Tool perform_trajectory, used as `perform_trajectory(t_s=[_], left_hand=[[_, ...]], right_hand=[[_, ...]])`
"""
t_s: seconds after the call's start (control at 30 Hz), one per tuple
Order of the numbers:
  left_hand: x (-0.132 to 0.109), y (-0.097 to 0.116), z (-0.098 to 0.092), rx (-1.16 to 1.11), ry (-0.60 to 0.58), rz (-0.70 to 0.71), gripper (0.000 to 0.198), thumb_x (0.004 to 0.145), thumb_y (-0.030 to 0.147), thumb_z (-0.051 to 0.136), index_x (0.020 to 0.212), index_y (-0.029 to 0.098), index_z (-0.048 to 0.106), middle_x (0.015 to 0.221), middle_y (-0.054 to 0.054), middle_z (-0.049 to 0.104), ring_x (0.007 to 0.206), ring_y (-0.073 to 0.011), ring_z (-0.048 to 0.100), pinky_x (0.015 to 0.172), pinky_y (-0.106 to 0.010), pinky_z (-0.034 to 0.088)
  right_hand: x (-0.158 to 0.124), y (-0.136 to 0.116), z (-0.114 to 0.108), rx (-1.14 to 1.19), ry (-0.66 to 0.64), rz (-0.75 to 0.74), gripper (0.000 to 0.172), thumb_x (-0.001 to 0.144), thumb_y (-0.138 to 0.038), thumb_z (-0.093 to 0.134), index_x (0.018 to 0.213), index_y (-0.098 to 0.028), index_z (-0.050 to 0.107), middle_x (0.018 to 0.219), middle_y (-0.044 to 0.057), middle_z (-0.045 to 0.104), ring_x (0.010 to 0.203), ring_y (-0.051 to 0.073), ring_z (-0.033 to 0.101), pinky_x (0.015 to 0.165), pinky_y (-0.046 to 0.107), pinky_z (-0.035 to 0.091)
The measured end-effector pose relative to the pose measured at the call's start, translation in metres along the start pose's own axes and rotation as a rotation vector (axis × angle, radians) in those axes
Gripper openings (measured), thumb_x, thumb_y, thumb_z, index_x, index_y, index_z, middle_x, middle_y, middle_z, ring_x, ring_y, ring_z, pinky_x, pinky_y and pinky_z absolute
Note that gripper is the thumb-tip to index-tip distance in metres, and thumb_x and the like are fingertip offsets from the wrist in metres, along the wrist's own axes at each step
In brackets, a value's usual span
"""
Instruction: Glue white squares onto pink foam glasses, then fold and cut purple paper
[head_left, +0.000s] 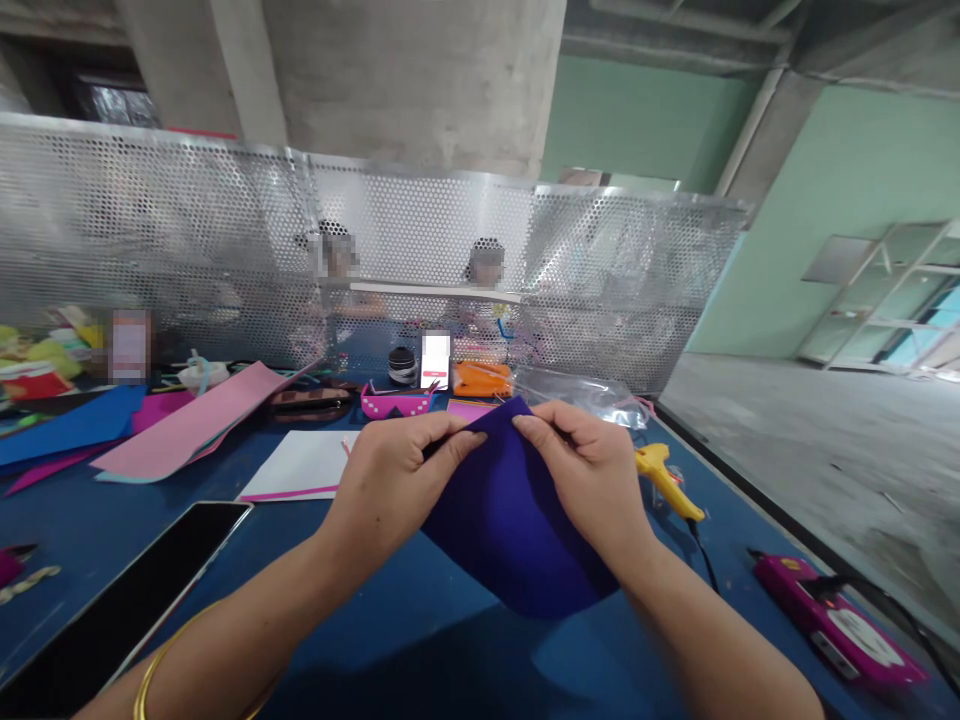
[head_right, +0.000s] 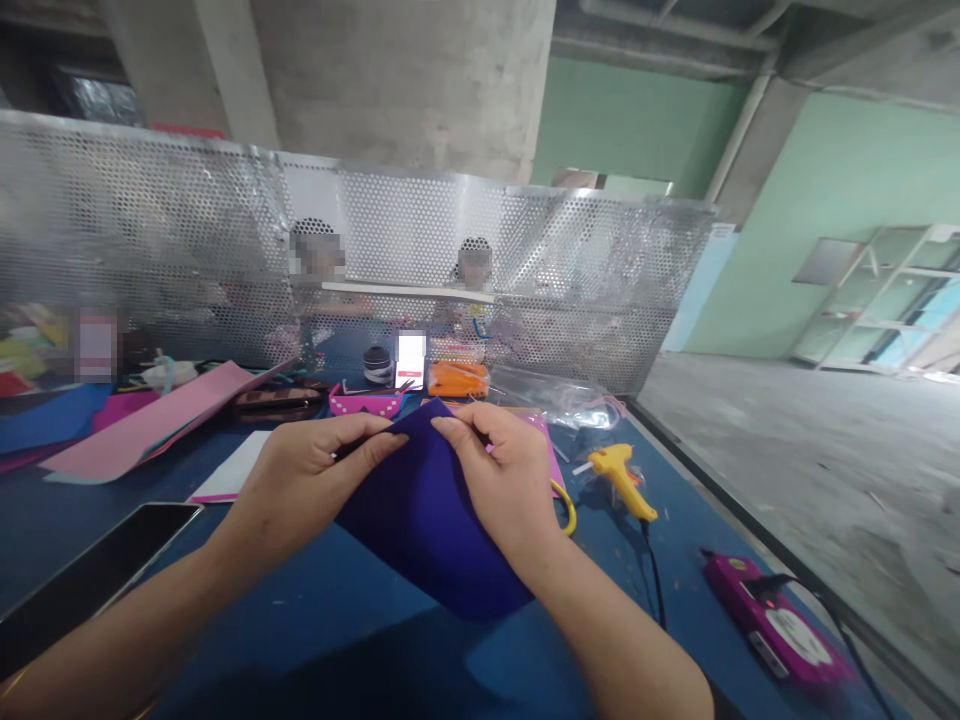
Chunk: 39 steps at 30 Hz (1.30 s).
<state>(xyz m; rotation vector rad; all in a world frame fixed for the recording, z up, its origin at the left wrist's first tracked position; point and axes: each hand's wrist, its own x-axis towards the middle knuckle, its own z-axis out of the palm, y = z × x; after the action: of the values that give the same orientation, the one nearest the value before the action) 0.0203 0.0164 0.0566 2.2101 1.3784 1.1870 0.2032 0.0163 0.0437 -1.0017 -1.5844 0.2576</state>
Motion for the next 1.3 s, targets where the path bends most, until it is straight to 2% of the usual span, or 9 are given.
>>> perform_trajectory(t_s=[0.23, 0.37, 0.5, 0.6, 0.73, 0.9, 1.0, 1.3], left_hand=[[-0.001, 0.000, 0.002, 0.053, 0.031, 0.043, 0.028, 0.089, 0.039, 0.057, 0.075, 0.022, 0.074, 0.063, 0.004, 0.067, 0.061, -0.0145, 0.058, 0.056, -0.025, 0.037], [-0.002, 0.005, 0.003, 0.003, -0.015, 0.072, 0.023, 0.089, 0.034, 0.058, 0.079, 0.024, 0.076, 0.068, 0.005, 0.072, 0.064, -0.0147, 0.063, 0.059, -0.024, 0.039], [-0.001, 0.007, -0.002, -0.062, -0.031, -0.025, 0.014, 0.079, 0.038, 0.071, 0.088, 0.030, 0.079, 0.078, 0.007, 0.077, 0.072, -0.0165, 0.068, 0.064, -0.025, 0.044], [0.001, 0.005, -0.004, -0.191, -0.050, -0.121, 0.013, 0.075, 0.037, 0.076, 0.086, 0.030, 0.079, 0.078, 0.006, 0.077, 0.073, -0.0166, 0.069, 0.064, -0.024, 0.047], [0.003, 0.004, 0.000, -0.411, -0.031, -0.233, 0.010, 0.072, 0.035, 0.079, 0.076, 0.026, 0.078, 0.070, 0.004, 0.075, 0.066, -0.0146, 0.067, 0.058, -0.021, 0.048], [0.004, 0.001, 0.010, -0.651, 0.076, -0.245, 0.019, 0.064, 0.031, 0.086, 0.080, 0.025, 0.077, 0.078, 0.003, 0.077, 0.073, -0.0142, 0.069, 0.067, -0.022, 0.053], [0.005, -0.003, 0.015, -0.823, 0.062, -0.269, 0.023, 0.065, 0.032, 0.086, 0.085, 0.025, 0.078, 0.084, 0.001, 0.078, 0.080, -0.0162, 0.070, 0.072, -0.025, 0.055], [0.007, -0.008, 0.023, -0.913, 0.126, -0.309, 0.020, 0.066, 0.030, 0.086, 0.083, 0.022, 0.078, 0.082, -0.001, 0.078, 0.078, -0.0171, 0.070, 0.075, -0.029, 0.057]], right_hand=[[-0.001, -0.002, -0.001, 0.043, -0.009, 0.005, 0.008, 0.085, -0.026, 0.067, 0.084, -0.022, 0.074, 0.080, -0.004, 0.074, 0.075, 0.011, 0.064, 0.069, 0.022, 0.048], [-0.003, -0.004, -0.002, 0.033, 0.007, -0.015, 0.011, 0.086, -0.024, 0.065, 0.078, -0.021, 0.071, 0.071, -0.005, 0.070, 0.067, 0.009, 0.060, 0.063, 0.021, 0.045], [-0.002, -0.005, -0.009, -0.007, 0.090, -0.025, 0.012, 0.086, -0.022, 0.065, 0.075, -0.021, 0.070, 0.066, -0.006, 0.066, 0.062, 0.008, 0.056, 0.059, 0.020, 0.042], [0.001, -0.004, -0.015, 0.001, 0.170, -0.032, 0.012, 0.086, -0.023, 0.066, 0.074, -0.022, 0.070, 0.065, -0.007, 0.064, 0.062, 0.008, 0.054, 0.057, 0.020, 0.041], [0.004, -0.001, -0.018, 0.002, 0.207, -0.020, 0.012, 0.085, -0.026, 0.067, 0.074, -0.023, 0.071, 0.063, -0.007, 0.063, 0.060, 0.008, 0.052, 0.056, 0.021, 0.041], [0.007, 0.006, -0.021, 0.045, 0.267, 0.030, 0.011, 0.083, -0.029, 0.069, 0.074, -0.023, 0.072, 0.065, -0.006, 0.063, 0.062, 0.010, 0.053, 0.057, 0.023, 0.040], [0.011, 0.013, -0.024, 0.076, 0.323, 0.058, 0.010, 0.081, -0.030, 0.072, 0.075, -0.023, 0.072, 0.064, -0.005, 0.061, 0.061, 0.010, 0.050, 0.057, 0.025, 0.039], [0.016, 0.022, -0.021, 0.177, 0.329, 0.138, 0.011, 0.078, -0.031, 0.074, 0.074, -0.021, 0.072, 0.064, -0.005, 0.057, 0.062, 0.010, 0.047, 0.058, 0.026, 0.036]])
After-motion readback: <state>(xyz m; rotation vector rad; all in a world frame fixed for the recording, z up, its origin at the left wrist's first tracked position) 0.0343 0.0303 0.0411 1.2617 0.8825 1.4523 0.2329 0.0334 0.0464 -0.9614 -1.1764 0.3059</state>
